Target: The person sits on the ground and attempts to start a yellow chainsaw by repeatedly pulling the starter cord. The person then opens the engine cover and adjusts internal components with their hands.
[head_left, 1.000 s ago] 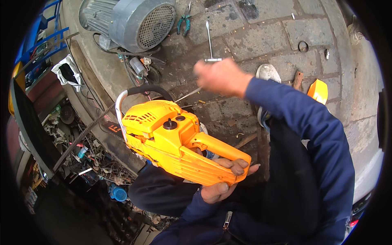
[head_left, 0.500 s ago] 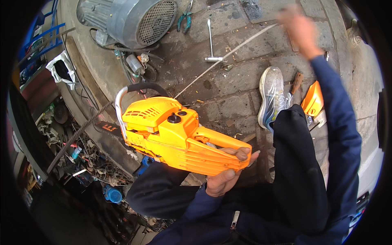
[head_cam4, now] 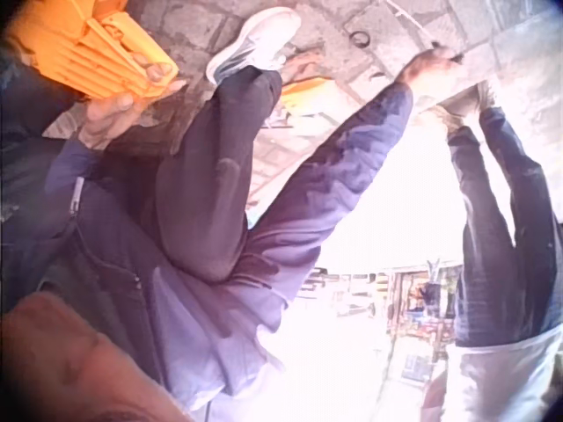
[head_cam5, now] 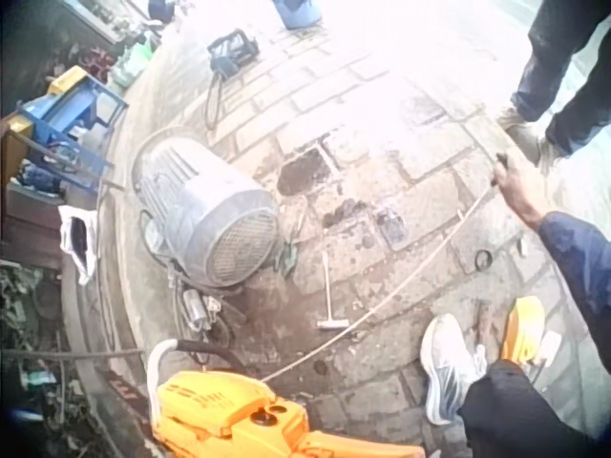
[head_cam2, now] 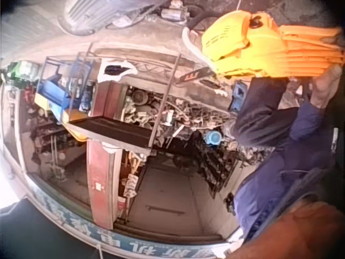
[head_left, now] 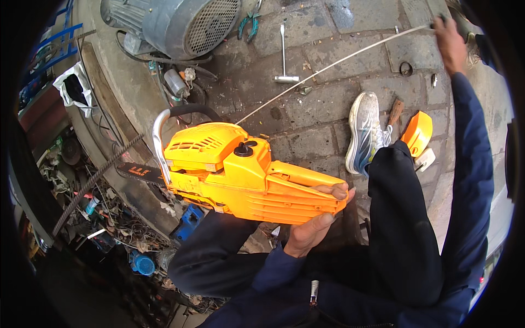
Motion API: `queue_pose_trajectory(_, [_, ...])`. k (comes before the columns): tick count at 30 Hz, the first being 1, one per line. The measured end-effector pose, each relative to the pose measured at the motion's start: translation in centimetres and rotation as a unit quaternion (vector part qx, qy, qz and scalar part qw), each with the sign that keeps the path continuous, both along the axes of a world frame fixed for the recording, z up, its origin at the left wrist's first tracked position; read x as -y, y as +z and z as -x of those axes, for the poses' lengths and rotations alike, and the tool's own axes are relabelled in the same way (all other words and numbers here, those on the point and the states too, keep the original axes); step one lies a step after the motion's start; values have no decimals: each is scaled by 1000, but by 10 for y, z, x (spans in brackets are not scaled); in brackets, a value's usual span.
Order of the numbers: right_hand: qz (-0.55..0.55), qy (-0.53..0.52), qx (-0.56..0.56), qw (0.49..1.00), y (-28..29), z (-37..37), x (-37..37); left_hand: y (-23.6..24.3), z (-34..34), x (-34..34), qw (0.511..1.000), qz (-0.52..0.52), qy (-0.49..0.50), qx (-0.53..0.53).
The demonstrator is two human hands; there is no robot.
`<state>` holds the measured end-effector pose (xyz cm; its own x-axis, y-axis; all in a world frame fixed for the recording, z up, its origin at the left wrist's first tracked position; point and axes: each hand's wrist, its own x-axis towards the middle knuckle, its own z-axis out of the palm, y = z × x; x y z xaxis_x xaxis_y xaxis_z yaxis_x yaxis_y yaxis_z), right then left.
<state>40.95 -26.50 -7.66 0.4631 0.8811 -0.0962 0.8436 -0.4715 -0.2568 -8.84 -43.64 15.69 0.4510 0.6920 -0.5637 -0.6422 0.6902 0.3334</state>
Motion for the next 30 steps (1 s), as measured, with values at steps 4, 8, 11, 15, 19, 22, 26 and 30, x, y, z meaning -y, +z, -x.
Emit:
queue_pose_trajectory(4, [141,278,-100,945,59,265,-24,-7,-2,-6,1000,-5,-11,-10])
queue_pose_trajectory(8, [122,377,-192,898,86,339,-24,-8,0,-9,1000,-14,-1,-12])
queue_pose_trajectory(11, [-8,249,-96,964,5,198,-30,-7,-3,-13,1000,-29,-4,-9])
queue_pose_trajectory(15, [67,-42,48,996,-39,1,7,-6,6,-7,1000,-29,-8,2])
queue_pose_trajectory(19, [-10,-53,-121,991,11,82,-12,-9,5,-4,1000,-17,8,-18])
queue_pose_trajectory(22, [188,268,-126,937,54,286,-32,-11,5,-6,1000,-12,3,-13])
queue_pose_trajectory(26, [64,420,-293,856,70,396,-9,-14,3,-9,1000,-1,7,-22])
queue_pose_trajectory(30, [-27,278,-49,959,6,225,-27,-15,4,-9,999,-32,2,-14])
